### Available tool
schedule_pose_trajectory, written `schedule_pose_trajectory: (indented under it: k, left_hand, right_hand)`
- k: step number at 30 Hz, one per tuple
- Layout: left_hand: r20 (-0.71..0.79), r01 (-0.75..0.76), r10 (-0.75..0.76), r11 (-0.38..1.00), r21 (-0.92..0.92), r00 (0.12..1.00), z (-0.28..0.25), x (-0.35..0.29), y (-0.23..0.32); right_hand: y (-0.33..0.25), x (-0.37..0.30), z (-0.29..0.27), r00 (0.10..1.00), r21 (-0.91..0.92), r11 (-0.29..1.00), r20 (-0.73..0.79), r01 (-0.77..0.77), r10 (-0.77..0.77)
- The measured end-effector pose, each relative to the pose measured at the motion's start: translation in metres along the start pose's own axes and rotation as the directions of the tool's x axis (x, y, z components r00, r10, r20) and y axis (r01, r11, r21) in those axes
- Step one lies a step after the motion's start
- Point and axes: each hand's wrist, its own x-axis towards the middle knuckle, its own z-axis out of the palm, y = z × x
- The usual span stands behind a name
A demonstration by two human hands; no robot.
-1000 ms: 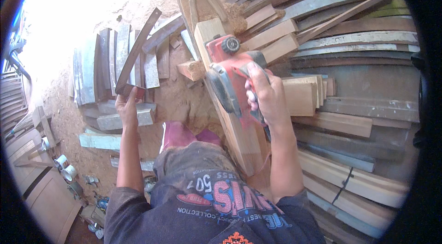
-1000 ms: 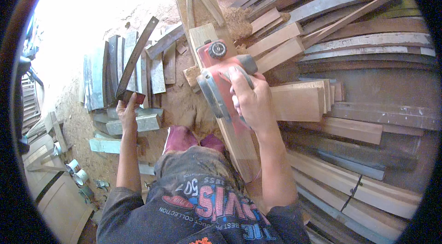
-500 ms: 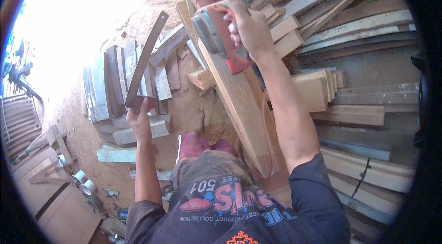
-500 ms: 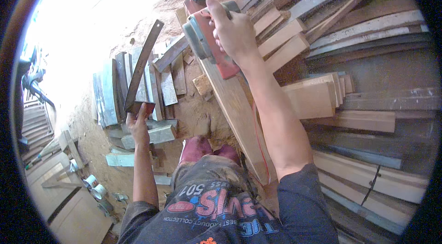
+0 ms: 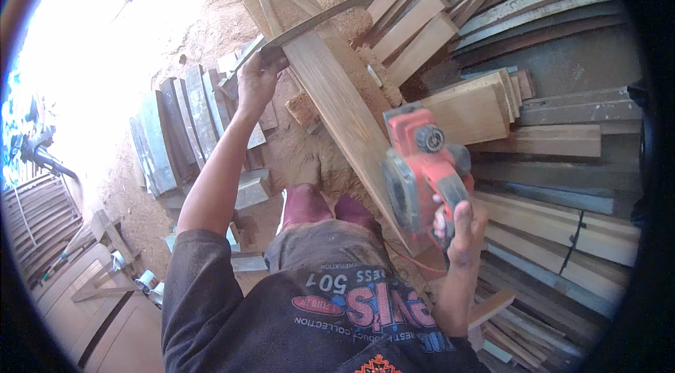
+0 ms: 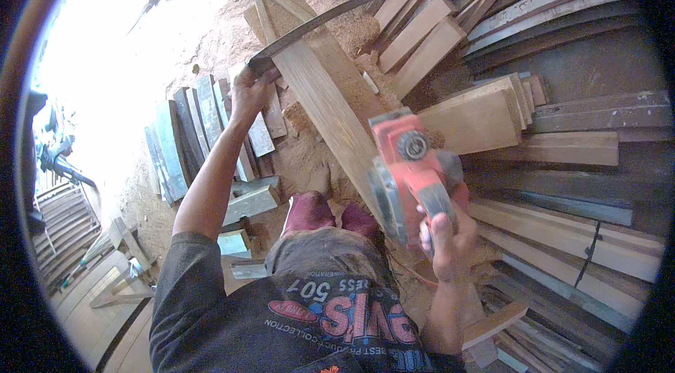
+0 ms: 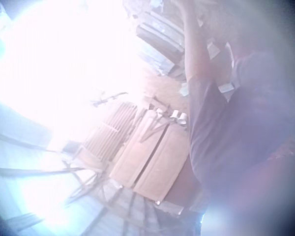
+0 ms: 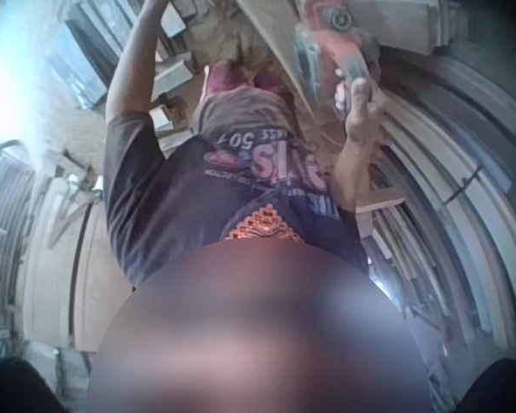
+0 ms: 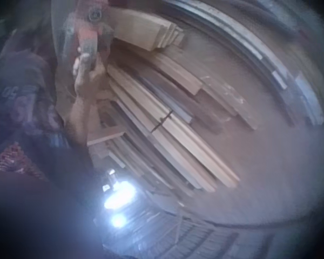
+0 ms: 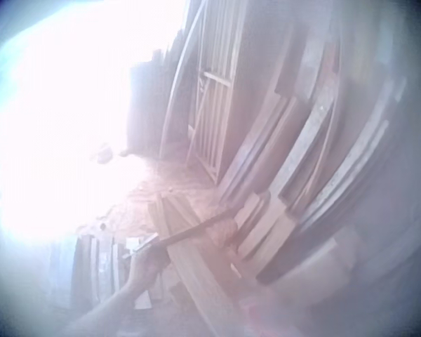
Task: The person planes a wooden plank with a hand planer, measures it with a metal ruler, and cuts it with a circular saw. The person handles the plank, planer, ruler, and saw throughout the sequence.
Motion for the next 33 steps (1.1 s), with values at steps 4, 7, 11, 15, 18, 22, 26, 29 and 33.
schedule_pose_trajectory:
  k: [4,7,11,15,18,22,26,29,33]
  left_hand:
    - [0.038,-0.062,0.063,0.997,-0.044,0.997,-0.002,0.005,-0.011]
    - [0.051,-0.013,0.017,0.996,-0.087,0.999,-0.002,0.007,-0.018]
    - [0.083,-0.001,0.009,0.996,-0.094,0.997,-0.004,0.011,-0.025]
    - [0.073,-0.015,0.028,0.984,-0.175,0.997,-0.003,0.011,-0.025]
    - [0.009,0.027,-0.027,0.998,-0.061,1.0,-0.004,0.003,-0.017]
    - [-0.076,0.047,-0.054,0.995,-0.09,0.996,-0.004,-0.057,-0.004]
    - [-0.201,0.119,-0.161,0.971,-0.206,0.966,-0.023,-0.166,0.003]
    - [-0.341,0.301,-0.386,0.913,-0.276,0.857,-0.034,-0.252,0.004]
    - [-0.47,0.21,-0.45,0.853,-0.477,0.759,-0.033,-0.33,-0.005]
  right_hand:
    - [0.016,-0.022,-0.013,0.998,0.041,0.999,-0.057,-0.004,0.006]
    - [0.019,-0.025,-0.015,0.998,0.038,0.999,-0.063,-0.011,0.013]
    - [0.018,-0.026,-0.011,0.999,0.07,0.997,-0.039,-0.034,0.036]
    - [0.019,-0.029,-0.011,1.0,-0.095,0.995,-0.024,0.0,-0.003]
    - [0.026,-0.042,-0.019,0.999,-0.092,0.996,-0.045,-0.017,0.013]
    - [0.037,-0.076,-0.052,0.994,-0.026,0.997,-0.087,-0.07,0.068]
    - [0.054,-0.122,-0.1,0.991,-0.024,0.999,-0.127,-0.034,0.031]
    - [0.082,-0.163,-0.139,0.979,-0.001,0.996,-0.187,-0.088,0.086]
    - [0.14,-0.207,-0.182,0.95,-0.002,0.982,-0.252,-0.189,0.183]
